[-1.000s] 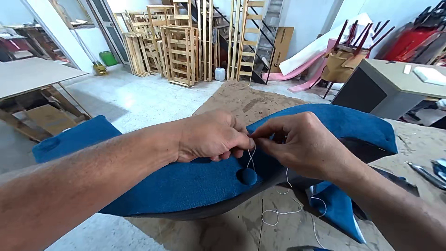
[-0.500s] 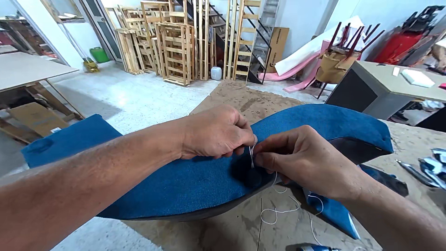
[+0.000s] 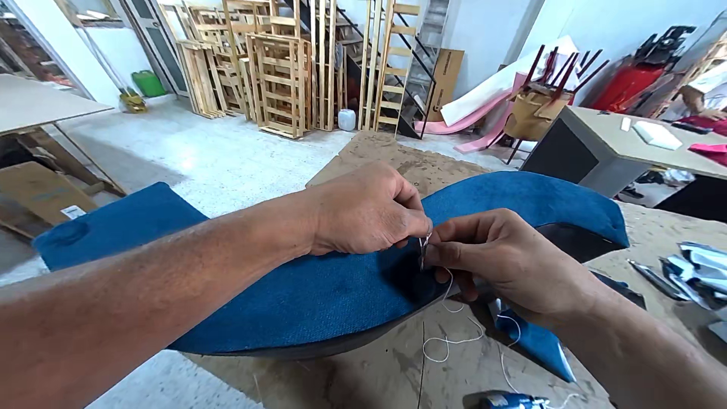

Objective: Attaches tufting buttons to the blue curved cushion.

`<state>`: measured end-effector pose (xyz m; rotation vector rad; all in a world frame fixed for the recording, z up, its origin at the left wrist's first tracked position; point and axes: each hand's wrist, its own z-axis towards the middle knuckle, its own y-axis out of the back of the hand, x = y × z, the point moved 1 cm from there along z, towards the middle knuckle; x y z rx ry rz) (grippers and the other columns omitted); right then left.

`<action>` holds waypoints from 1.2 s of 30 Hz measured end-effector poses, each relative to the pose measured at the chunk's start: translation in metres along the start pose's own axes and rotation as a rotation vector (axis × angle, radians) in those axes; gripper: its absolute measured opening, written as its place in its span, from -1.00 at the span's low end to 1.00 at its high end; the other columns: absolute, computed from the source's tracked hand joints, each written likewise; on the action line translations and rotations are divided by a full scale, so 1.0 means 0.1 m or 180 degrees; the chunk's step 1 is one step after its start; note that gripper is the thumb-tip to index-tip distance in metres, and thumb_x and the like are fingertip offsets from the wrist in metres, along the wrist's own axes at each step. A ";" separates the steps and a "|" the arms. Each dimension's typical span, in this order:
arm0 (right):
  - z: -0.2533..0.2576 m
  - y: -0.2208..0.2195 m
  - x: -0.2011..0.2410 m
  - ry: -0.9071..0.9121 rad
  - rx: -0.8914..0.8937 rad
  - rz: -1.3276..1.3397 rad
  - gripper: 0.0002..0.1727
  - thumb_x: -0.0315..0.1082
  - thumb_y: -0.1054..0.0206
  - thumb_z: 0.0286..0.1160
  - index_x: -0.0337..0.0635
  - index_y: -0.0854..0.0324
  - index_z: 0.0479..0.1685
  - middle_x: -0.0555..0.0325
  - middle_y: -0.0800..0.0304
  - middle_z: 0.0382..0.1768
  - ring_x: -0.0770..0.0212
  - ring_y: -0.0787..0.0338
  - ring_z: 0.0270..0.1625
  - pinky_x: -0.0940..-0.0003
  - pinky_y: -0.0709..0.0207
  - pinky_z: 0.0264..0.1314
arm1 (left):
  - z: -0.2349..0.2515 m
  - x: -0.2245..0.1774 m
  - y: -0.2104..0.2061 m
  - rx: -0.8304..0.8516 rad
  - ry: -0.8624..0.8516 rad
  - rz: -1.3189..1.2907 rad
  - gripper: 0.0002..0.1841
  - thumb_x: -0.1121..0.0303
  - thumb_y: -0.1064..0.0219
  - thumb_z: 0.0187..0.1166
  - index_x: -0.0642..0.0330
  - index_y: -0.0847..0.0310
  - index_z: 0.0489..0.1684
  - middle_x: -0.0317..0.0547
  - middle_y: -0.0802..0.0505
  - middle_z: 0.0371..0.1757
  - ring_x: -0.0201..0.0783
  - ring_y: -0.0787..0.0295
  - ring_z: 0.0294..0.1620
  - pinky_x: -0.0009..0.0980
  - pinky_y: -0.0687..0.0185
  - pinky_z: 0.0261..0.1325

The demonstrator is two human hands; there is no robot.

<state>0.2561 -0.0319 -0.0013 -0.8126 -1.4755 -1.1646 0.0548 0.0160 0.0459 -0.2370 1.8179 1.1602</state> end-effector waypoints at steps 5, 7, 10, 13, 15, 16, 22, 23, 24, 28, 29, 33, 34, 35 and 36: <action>-0.05 0.01 0.02 -0.0199 0.0028 -0.0072 -0.80 -0.17 -0.47 0.47 -0.12 -0.77 -0.29 0.06 -0.78 -0.48 0.32 -0.61 -0.63 0.55 -0.45 -0.67 | 0.02 0.03 -0.02 0.0004 -0.0069 0.0147 -0.77 0.26 -0.37 0.69 0.13 -0.79 -0.38 -0.26 -0.74 -0.59 -0.46 -0.56 -0.67 -0.59 -0.40 -0.64; -0.04 -0.03 0.03 -0.0259 -0.0156 -0.0177 -0.76 -0.17 -0.54 0.46 -0.16 -0.76 -0.36 0.06 -0.75 -0.53 0.30 -0.59 -0.69 0.54 -0.44 -0.72 | 0.02 0.04 -0.03 0.0067 -0.0102 0.0161 -0.77 0.26 -0.36 0.69 0.13 -0.77 -0.37 -0.26 -0.74 -0.57 -0.46 -0.58 -0.64 -0.58 -0.43 -0.60; -0.02 -0.03 0.02 -0.0255 -0.0252 -0.0187 -0.79 -0.27 -0.52 0.49 -0.21 -0.76 -0.42 0.04 -0.78 -0.56 0.29 -0.59 -0.72 0.54 -0.43 -0.76 | 0.01 0.05 -0.04 0.0116 -0.0083 0.0064 -0.78 0.30 -0.33 0.72 0.15 -0.76 -0.34 -0.24 -0.74 -0.54 -0.47 -0.57 -0.64 -0.60 -0.40 -0.62; -0.02 0.02 0.05 -0.0324 -0.0301 -0.0203 -0.86 -0.35 -0.47 0.54 -0.22 -0.85 -0.32 0.05 -0.84 -0.50 0.27 -0.71 -0.61 0.50 -0.58 -0.64 | -0.01 0.05 -0.01 0.0116 -0.0046 0.0042 -0.78 0.30 -0.30 0.73 0.15 -0.77 -0.33 -0.24 -0.75 -0.54 -0.46 -0.55 -0.66 -0.61 -0.36 -0.64; -0.04 0.04 0.05 -0.0182 -0.0402 -0.0531 -0.85 -0.35 -0.43 0.59 -0.17 -0.88 -0.26 0.09 -0.85 -0.52 0.26 -0.75 -0.61 0.47 -0.63 -0.64 | -0.02 0.05 -0.01 0.0119 -0.0045 0.0070 -0.77 0.30 -0.30 0.74 0.15 -0.77 -0.34 -0.25 -0.74 -0.55 -0.47 -0.54 -0.67 -0.61 -0.37 -0.63; -0.05 0.05 0.07 -0.0059 -0.0466 -0.0783 -0.86 -0.34 -0.44 0.58 -0.12 -0.90 -0.27 0.15 -0.86 -0.53 0.29 -0.77 -0.60 0.47 -0.66 -0.63 | -0.02 0.05 -0.01 0.0118 -0.0051 0.0079 -0.76 0.30 -0.30 0.74 0.15 -0.77 -0.35 -0.26 -0.75 -0.55 -0.47 -0.54 -0.67 -0.61 -0.38 -0.64; -0.03 0.12 0.09 0.0203 -0.0541 -0.1335 -0.79 -0.26 -0.29 0.62 0.01 -0.85 -0.28 0.30 -0.85 -0.48 0.37 -0.75 -0.54 0.49 -0.56 -0.62 | 0.01 0.05 -0.03 0.0109 -0.0068 0.0097 -0.76 0.32 -0.28 0.75 0.14 -0.76 -0.36 -0.25 -0.73 -0.55 -0.46 -0.51 -0.67 -0.60 -0.33 -0.64; -0.03 0.15 0.09 -0.0043 -0.0407 -0.0924 -0.73 -0.27 -0.22 0.64 -0.06 -0.84 -0.28 0.20 -0.87 -0.38 0.31 -0.75 -0.47 0.46 -0.53 -0.55 | 0.01 0.06 -0.03 0.0106 -0.0090 0.0137 -0.76 0.32 -0.27 0.75 0.13 -0.77 -0.36 -0.26 -0.73 -0.55 -0.46 -0.52 -0.65 -0.60 -0.34 -0.62; -0.02 0.19 0.09 -0.0253 -0.0248 -0.0590 -0.66 -0.26 -0.12 0.66 -0.08 -0.84 -0.30 0.16 -0.90 -0.27 0.30 -0.76 -0.40 0.46 -0.53 -0.49 | 0.02 0.06 -0.03 0.0091 -0.0115 0.0172 -0.76 0.33 -0.27 0.74 0.13 -0.77 -0.37 -0.26 -0.72 -0.56 -0.46 -0.52 -0.64 -0.60 -0.33 -0.61; -0.10 0.37 0.04 -0.0435 -0.0075 0.0013 -0.50 -0.17 0.12 0.67 0.00 -0.79 -0.39 0.22 -0.86 -0.32 0.41 -0.71 -0.45 0.55 -0.52 -0.49 | 0.04 0.09 -0.01 -0.0022 -0.0138 0.0272 -0.76 0.35 -0.28 0.73 0.13 -0.74 -0.41 -0.27 -0.71 -0.56 -0.46 -0.57 -0.59 -0.58 -0.40 -0.54; -0.14 0.41 0.02 -0.0369 -0.0189 0.0183 -0.50 -0.18 0.12 0.67 0.01 -0.81 -0.37 0.23 -0.87 -0.29 0.42 -0.72 -0.42 0.55 -0.55 -0.46 | 0.04 0.10 -0.01 -0.0045 -0.0093 0.0313 -0.76 0.34 -0.28 0.72 0.12 -0.74 -0.42 -0.27 -0.72 -0.56 -0.46 -0.58 -0.58 -0.56 -0.41 -0.53; -0.27 0.59 -0.22 0.0563 -0.0688 0.1348 -0.46 -0.24 0.12 0.63 0.17 -0.68 -0.70 0.37 -0.94 0.04 0.39 -0.85 0.02 0.47 -0.68 -0.11 | 0.05 0.13 -0.01 -0.0068 -0.0005 0.0485 -0.76 0.30 -0.30 0.72 0.09 -0.75 -0.41 -0.28 -0.71 -0.58 -0.45 -0.56 -0.61 -0.52 -0.40 -0.56; -0.28 0.61 -0.29 0.0801 -0.0765 0.1655 -0.43 -0.23 0.15 0.66 0.21 -0.63 -0.75 0.36 -0.94 0.08 0.34 -0.85 0.15 0.40 -0.70 0.04 | 0.05 0.14 -0.01 -0.0071 -0.0006 0.0490 -0.77 0.29 -0.31 0.72 0.10 -0.75 -0.39 -0.28 -0.71 -0.57 -0.45 -0.56 -0.60 -0.51 -0.40 -0.55; -0.30 0.62 -0.36 0.1002 -0.0850 0.1960 -0.42 -0.18 0.15 0.70 0.24 -0.63 -0.75 0.34 -0.96 0.00 0.30 -0.87 0.16 0.34 -0.72 0.14 | 0.04 0.14 -0.01 -0.0087 -0.0003 0.0466 -0.77 0.29 -0.32 0.72 0.11 -0.76 -0.38 -0.27 -0.71 -0.56 -0.45 -0.56 -0.58 -0.52 -0.41 -0.53; -0.32 0.63 -0.43 0.1202 -0.0861 0.2243 -0.42 -0.13 0.12 0.76 0.22 -0.68 -0.69 0.31 -0.94 -0.19 0.28 -0.90 0.05 0.27 -0.75 0.17 | 0.04 0.15 0.00 -0.0110 0.0007 0.0439 -0.77 0.30 -0.33 0.71 0.12 -0.76 -0.39 -0.26 -0.72 -0.56 -0.45 -0.58 -0.57 -0.52 -0.43 -0.52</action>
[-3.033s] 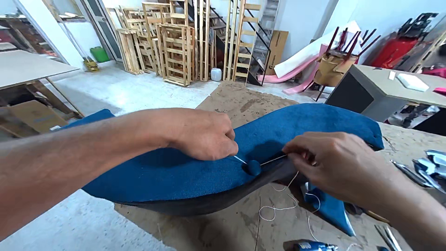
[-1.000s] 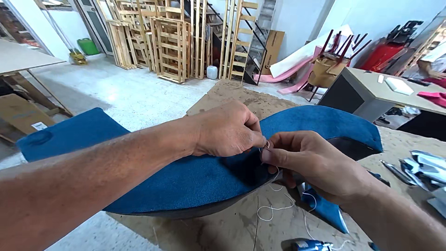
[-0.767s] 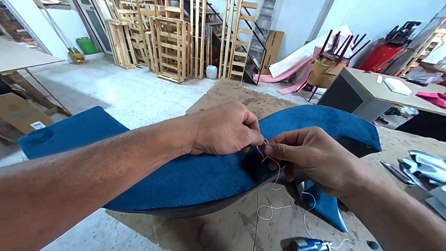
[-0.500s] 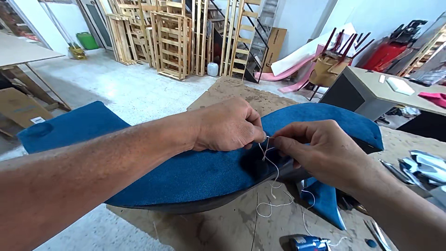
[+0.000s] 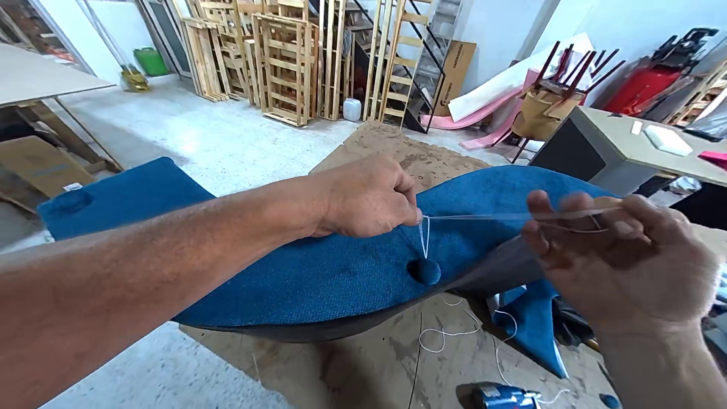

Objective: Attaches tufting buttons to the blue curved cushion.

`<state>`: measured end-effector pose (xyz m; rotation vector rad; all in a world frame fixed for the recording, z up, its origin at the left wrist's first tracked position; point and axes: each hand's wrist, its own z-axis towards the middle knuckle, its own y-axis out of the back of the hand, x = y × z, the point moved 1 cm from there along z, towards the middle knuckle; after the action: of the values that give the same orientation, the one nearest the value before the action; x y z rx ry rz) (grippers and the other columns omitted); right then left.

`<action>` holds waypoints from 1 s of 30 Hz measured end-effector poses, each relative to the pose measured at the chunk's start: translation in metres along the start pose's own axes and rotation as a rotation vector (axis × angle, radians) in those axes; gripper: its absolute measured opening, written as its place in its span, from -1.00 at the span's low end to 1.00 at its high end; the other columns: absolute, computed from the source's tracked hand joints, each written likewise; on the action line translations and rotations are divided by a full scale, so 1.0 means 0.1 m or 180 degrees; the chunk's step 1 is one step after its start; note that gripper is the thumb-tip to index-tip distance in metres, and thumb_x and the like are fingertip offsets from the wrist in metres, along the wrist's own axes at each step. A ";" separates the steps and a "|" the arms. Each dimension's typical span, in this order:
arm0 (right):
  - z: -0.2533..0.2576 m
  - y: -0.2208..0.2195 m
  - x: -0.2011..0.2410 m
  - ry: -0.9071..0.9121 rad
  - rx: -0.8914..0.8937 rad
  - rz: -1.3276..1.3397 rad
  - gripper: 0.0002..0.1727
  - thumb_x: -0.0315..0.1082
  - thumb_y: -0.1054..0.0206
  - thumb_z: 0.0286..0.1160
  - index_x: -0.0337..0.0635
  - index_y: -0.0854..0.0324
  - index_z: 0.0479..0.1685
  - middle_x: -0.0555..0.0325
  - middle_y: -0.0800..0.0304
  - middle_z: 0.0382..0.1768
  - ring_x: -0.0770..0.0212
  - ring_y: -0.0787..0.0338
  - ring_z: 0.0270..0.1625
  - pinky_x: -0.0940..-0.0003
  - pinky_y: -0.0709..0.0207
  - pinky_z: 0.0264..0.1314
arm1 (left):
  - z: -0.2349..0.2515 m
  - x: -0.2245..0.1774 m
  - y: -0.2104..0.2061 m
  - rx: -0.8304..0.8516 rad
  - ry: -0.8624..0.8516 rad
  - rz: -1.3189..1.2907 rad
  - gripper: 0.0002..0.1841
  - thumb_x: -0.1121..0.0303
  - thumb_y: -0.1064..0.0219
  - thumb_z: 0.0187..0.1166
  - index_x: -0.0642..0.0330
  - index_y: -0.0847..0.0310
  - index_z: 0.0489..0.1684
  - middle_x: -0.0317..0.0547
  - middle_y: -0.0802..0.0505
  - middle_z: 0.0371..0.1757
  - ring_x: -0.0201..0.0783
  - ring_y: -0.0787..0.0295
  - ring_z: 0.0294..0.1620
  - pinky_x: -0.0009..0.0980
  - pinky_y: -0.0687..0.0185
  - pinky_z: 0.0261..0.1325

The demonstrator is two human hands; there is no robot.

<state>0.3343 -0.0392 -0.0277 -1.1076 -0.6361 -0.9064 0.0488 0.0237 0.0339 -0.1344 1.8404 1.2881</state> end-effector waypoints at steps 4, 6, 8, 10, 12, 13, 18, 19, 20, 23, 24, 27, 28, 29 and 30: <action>-0.11 0.18 -0.10 0.0197 0.0036 0.0408 -0.42 -0.06 0.15 0.87 0.11 -0.67 -0.53 0.45 -0.58 -0.65 0.44 -0.70 -0.47 0.38 -0.76 -0.11 | -0.09 0.09 0.04 -0.0189 0.0234 0.0240 -0.72 0.31 -0.29 0.71 0.07 -0.68 -0.52 -0.26 -0.68 -0.64 -0.38 -0.56 -0.63 -0.41 -0.39 -0.60; -0.20 0.25 -0.13 0.0139 -0.0061 0.0313 -0.43 -0.05 0.17 0.89 0.09 -0.63 -0.53 0.46 -0.48 -0.69 0.45 -0.61 -0.56 0.38 -0.74 -0.21 | -0.18 0.16 0.02 -0.0438 0.0195 0.0748 -0.67 0.20 -0.24 0.63 -0.11 -0.58 -0.66 -0.36 -0.58 -0.72 -0.38 -0.47 -0.70 -0.30 -0.30 -0.66; -0.31 0.30 -0.14 0.0131 -0.0122 0.0223 -0.45 -0.04 0.12 0.87 0.08 -0.61 -0.54 0.45 -0.45 -0.71 0.46 -0.57 -0.61 0.41 -0.72 -0.31 | -0.28 0.19 -0.03 -0.0721 0.0059 0.1087 -0.61 0.08 -0.21 0.56 -0.19 -0.43 -0.80 -0.43 -0.47 -0.79 -0.42 -0.34 -0.76 -0.32 -0.16 -0.70; -0.42 0.35 -0.17 0.0203 -0.0108 0.0290 -0.50 -0.04 0.04 0.85 0.06 -0.63 -0.51 0.45 -0.44 -0.71 0.47 -0.55 -0.63 0.47 -0.69 -0.39 | -0.37 0.21 -0.09 -0.0824 -0.0078 0.1126 -0.53 0.02 -0.23 0.67 -0.15 -0.40 -0.80 -0.42 -0.42 -0.84 -0.44 -0.26 -0.83 -0.41 -0.09 -0.77; -0.55 0.38 -0.20 0.0226 -0.0073 0.0335 -0.54 -0.04 -0.07 0.79 0.02 -0.66 -0.51 0.43 -0.46 -0.71 0.46 -0.56 -0.63 0.47 -0.68 -0.40 | -0.42 0.24 -0.14 -0.0853 -0.0159 0.1118 -0.51 0.01 -0.22 0.70 -0.13 -0.38 -0.79 -0.41 -0.38 -0.85 -0.44 -0.21 -0.85 -0.46 -0.04 -0.79; -0.60 0.37 -0.21 0.0204 -0.0079 0.0312 -0.56 -0.03 -0.13 0.76 0.02 -0.66 -0.52 0.43 -0.45 -0.71 0.46 -0.56 -0.63 0.47 -0.66 -0.42 | -0.44 0.26 -0.15 -0.0900 -0.0246 0.1168 -0.52 0.03 -0.22 0.68 -0.14 -0.37 -0.79 -0.43 -0.37 -0.85 -0.46 -0.19 -0.86 -0.47 -0.02 -0.80; -0.77 0.40 -0.21 0.0131 -0.0274 0.0116 -0.60 -0.08 -0.16 0.72 0.06 -0.61 -0.56 0.45 -0.36 -0.76 0.49 -0.51 -0.66 0.49 -0.62 -0.46 | -0.47 0.31 -0.23 -0.1137 -0.0679 0.1350 -0.57 0.13 -0.24 0.61 -0.18 -0.30 -0.80 -0.52 -0.29 -0.84 -0.56 -0.09 -0.85 -0.55 0.11 -0.79; -0.80 0.40 -0.21 0.0114 -0.0334 0.0063 -0.60 -0.09 -0.16 0.72 0.07 -0.60 -0.58 0.45 -0.34 -0.77 0.49 -0.50 -0.68 0.49 -0.62 -0.47 | -0.49 0.32 -0.24 -0.1165 -0.0721 0.1349 -0.58 0.14 -0.24 0.61 -0.19 -0.31 -0.79 -0.54 -0.29 -0.83 -0.58 -0.09 -0.85 -0.57 0.10 -0.79; -0.82 0.40 -0.21 0.0086 -0.0395 0.0027 -0.59 -0.08 -0.16 0.72 0.07 -0.59 -0.58 0.46 -0.34 -0.78 0.49 -0.49 -0.68 0.50 -0.61 -0.48 | -0.50 0.33 -0.25 -0.1188 -0.0736 0.1340 -0.59 0.14 -0.24 0.61 -0.19 -0.31 -0.78 -0.54 -0.30 -0.83 -0.59 -0.10 -0.84 -0.58 0.10 -0.79; -0.87 0.42 -0.23 0.0081 -0.0498 0.0051 -0.58 -0.09 -0.15 0.72 0.07 -0.59 -0.60 0.46 -0.34 -0.78 0.50 -0.48 -0.69 0.51 -0.60 -0.48 | -0.51 0.34 -0.28 -0.1231 -0.0752 0.1386 -0.59 0.15 -0.24 0.61 -0.19 -0.30 -0.77 -0.55 -0.30 -0.81 -0.60 -0.09 -0.82 -0.59 0.11 -0.77; -0.90 0.44 -0.24 0.0105 -0.0519 0.0080 -0.58 -0.09 -0.14 0.74 0.07 -0.59 -0.60 0.45 -0.35 -0.78 0.50 -0.48 -0.69 0.52 -0.60 -0.48 | -0.51 0.33 -0.28 -0.1210 -0.0744 0.1400 -0.59 0.14 -0.24 0.61 -0.20 -0.30 -0.77 -0.56 -0.30 -0.82 -0.60 -0.09 -0.83 -0.59 0.11 -0.78; -0.95 0.38 -0.30 0.0158 -0.0731 0.0282 -0.55 -0.09 -0.09 0.75 0.11 -0.59 -0.63 0.48 -0.37 -0.79 0.51 -0.48 -0.69 0.52 -0.59 -0.49 | -0.57 0.38 -0.26 -0.1134 -0.0808 0.1506 -0.60 0.10 -0.21 0.64 -0.20 -0.33 -0.74 -0.55 -0.33 -0.80 -0.60 -0.13 -0.82 -0.60 0.04 -0.79; -0.98 0.32 -0.34 0.0164 -0.0890 0.0453 -0.54 -0.09 -0.08 0.74 0.16 -0.59 -0.65 0.51 -0.37 -0.79 0.53 -0.46 -0.69 0.52 -0.56 -0.49 | -0.60 0.44 -0.24 -0.1137 -0.0910 0.1564 -0.61 0.08 -0.20 0.65 -0.15 -0.36 -0.72 -0.53 -0.38 -0.77 -0.59 -0.19 -0.79 -0.59 -0.05 -0.76; -1.04 0.28 -0.40 0.0192 -0.1016 0.0656 -0.55 -0.06 -0.08 0.75 0.18 -0.63 -0.61 0.53 -0.43 -0.78 0.53 -0.52 -0.67 0.48 -0.62 -0.43 | -0.60 0.50 -0.25 -0.1160 -0.1068 0.1507 -0.62 0.11 -0.22 0.65 -0.04 -0.42 -0.68 -0.45 -0.45 -0.71 -0.55 -0.29 -0.71 -0.56 -0.16 -0.67; -1.13 0.29 -0.47 0.0191 -0.1106 0.0728 -0.56 -0.03 -0.09 0.75 0.18 -0.69 -0.55 0.48 -0.56 -0.72 0.46 -0.66 -0.59 0.38 -0.73 -0.31 | -0.52 0.56 -0.31 -0.1199 -0.1284 0.1278 -0.65 0.20 -0.26 0.64 0.16 -0.49 -0.60 -0.31 -0.53 -0.60 -0.50 -0.40 -0.56 -0.52 -0.26 -0.49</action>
<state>0.3352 -0.1266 -0.1177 -1.4257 -0.2986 -0.8662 0.0000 -0.0120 -0.0219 0.2906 1.3045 1.7844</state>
